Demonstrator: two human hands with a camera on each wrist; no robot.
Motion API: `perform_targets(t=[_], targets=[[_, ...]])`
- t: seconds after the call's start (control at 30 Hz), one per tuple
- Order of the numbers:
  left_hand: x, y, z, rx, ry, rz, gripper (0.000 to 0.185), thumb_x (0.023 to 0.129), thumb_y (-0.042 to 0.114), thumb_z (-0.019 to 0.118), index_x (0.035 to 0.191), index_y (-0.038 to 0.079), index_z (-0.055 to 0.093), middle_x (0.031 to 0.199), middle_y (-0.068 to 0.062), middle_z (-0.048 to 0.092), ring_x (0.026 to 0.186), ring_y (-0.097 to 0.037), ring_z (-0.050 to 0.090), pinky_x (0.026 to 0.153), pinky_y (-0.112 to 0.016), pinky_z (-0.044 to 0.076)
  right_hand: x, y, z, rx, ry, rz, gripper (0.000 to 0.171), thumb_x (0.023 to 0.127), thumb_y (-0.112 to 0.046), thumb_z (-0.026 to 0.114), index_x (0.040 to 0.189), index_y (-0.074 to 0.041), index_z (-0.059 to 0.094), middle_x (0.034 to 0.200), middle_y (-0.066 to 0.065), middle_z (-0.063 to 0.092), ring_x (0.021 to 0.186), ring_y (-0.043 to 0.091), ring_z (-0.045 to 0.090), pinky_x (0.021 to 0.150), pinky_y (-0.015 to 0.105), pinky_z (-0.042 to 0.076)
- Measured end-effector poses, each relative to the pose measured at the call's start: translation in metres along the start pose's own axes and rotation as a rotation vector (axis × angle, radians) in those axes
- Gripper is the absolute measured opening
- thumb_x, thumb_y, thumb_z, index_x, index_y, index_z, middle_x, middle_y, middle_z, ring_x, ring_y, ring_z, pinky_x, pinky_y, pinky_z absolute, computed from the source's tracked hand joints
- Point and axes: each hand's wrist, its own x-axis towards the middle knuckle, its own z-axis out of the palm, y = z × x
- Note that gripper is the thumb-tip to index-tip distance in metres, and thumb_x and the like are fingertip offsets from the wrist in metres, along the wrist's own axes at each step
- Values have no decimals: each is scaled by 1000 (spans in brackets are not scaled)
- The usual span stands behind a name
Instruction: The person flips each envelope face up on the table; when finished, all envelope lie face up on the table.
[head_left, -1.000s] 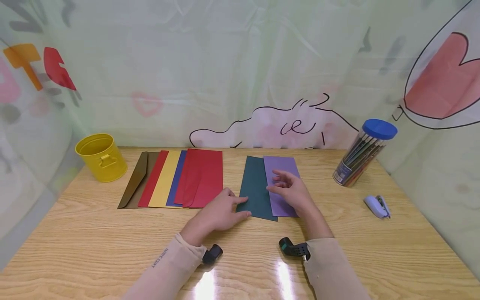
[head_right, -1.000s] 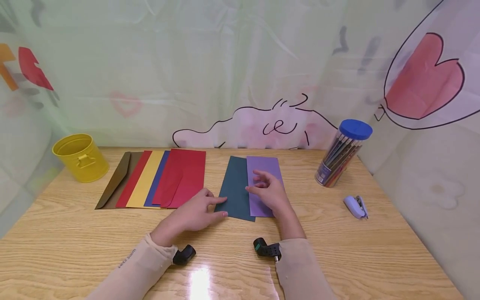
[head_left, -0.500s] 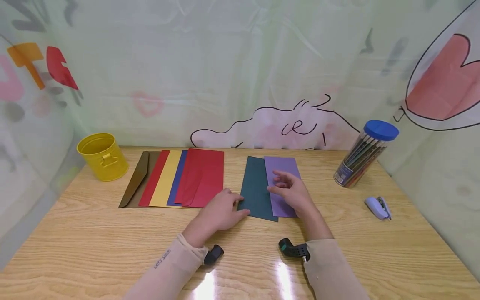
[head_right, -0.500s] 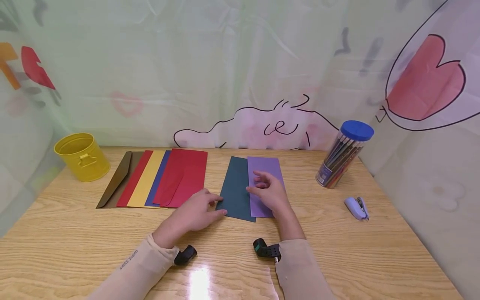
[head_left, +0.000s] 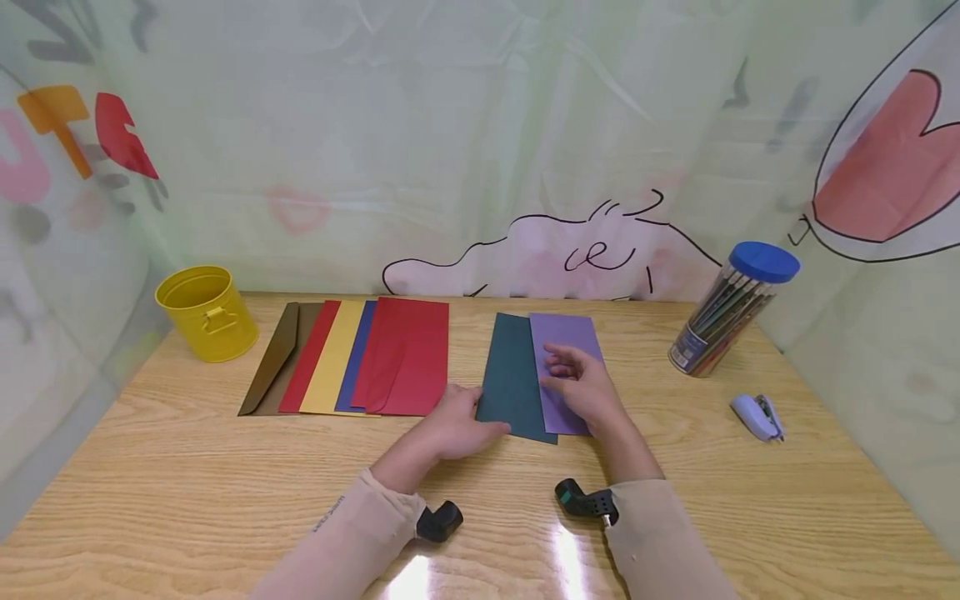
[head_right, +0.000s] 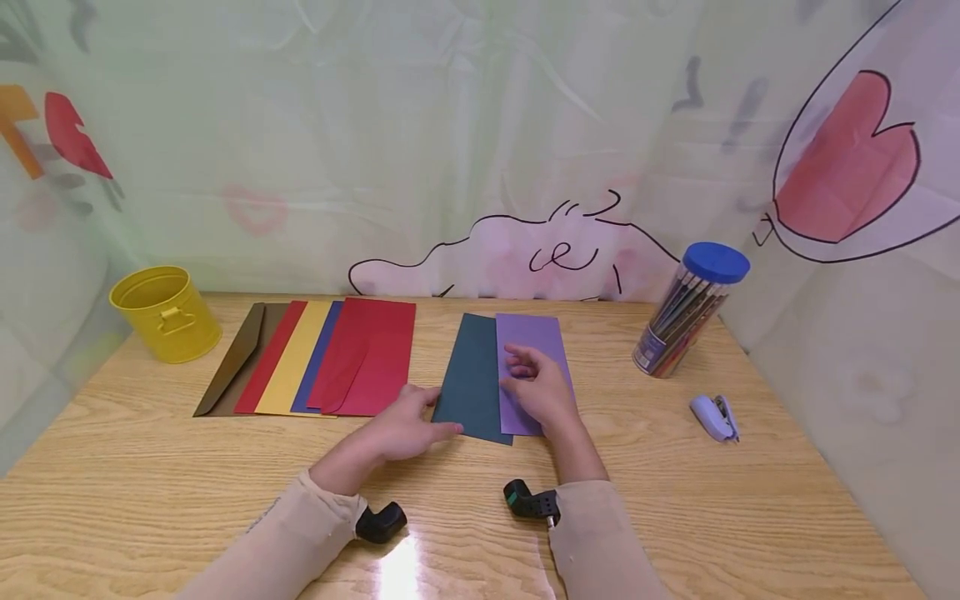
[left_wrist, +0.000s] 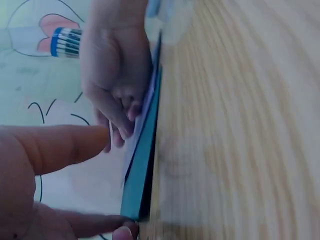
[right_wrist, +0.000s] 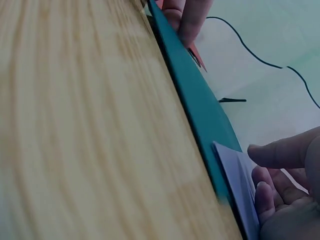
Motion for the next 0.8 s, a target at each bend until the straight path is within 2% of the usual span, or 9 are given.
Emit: perform_targets(t=[0.13,0.23,0.37,0.47,0.57,0.67,0.8], targets=[[0,2,2,-205,3,-8,65,94,20,72,148,0,41,143,-20,41,128,-35,43,104,-52,39,0,0,1,10,8,-11,50,93,6,65,141,0,55,128,21,58,116,32,53,99,41,40],[0,1,2,-293,5,24,69,93,14,72,149,4,34,134,-17,51,120,-32,53,96,-46,47,-1,-1,1,23,13,-12,50,93,6,65,141,1,55,129,21,58,116,32,53,99,39,40],[2,0,4,-277,43,64,76,90,11,77,152,11,32,117,-11,56,101,-23,63,77,-36,53,-2,-2,2,38,19,-7,50,92,4,67,140,1,55,128,21,58,116,31,53,98,38,41],[4,-1,7,-297,50,78,76,88,7,78,152,15,37,114,-11,55,90,-19,66,71,-33,52,-2,-3,3,54,28,1,49,92,3,68,140,0,56,127,21,58,116,31,53,99,38,41],[4,-2,8,-338,35,80,73,87,2,77,151,17,44,121,-14,55,89,-19,68,73,-33,54,-2,-3,4,63,35,18,49,93,2,68,140,-2,57,127,19,58,116,30,53,100,39,40],[6,-4,8,-350,29,72,65,88,0,75,146,13,51,131,-17,55,92,-19,67,73,-31,54,-2,-4,3,68,34,27,49,93,1,68,140,-3,56,127,19,58,115,29,53,99,38,41],[6,-6,-3,-354,32,41,56,87,-3,68,141,11,58,143,-18,48,70,-18,60,53,-26,43,-1,-3,2,73,42,19,48,93,0,69,139,-2,57,126,19,59,112,27,53,92,30,42]])
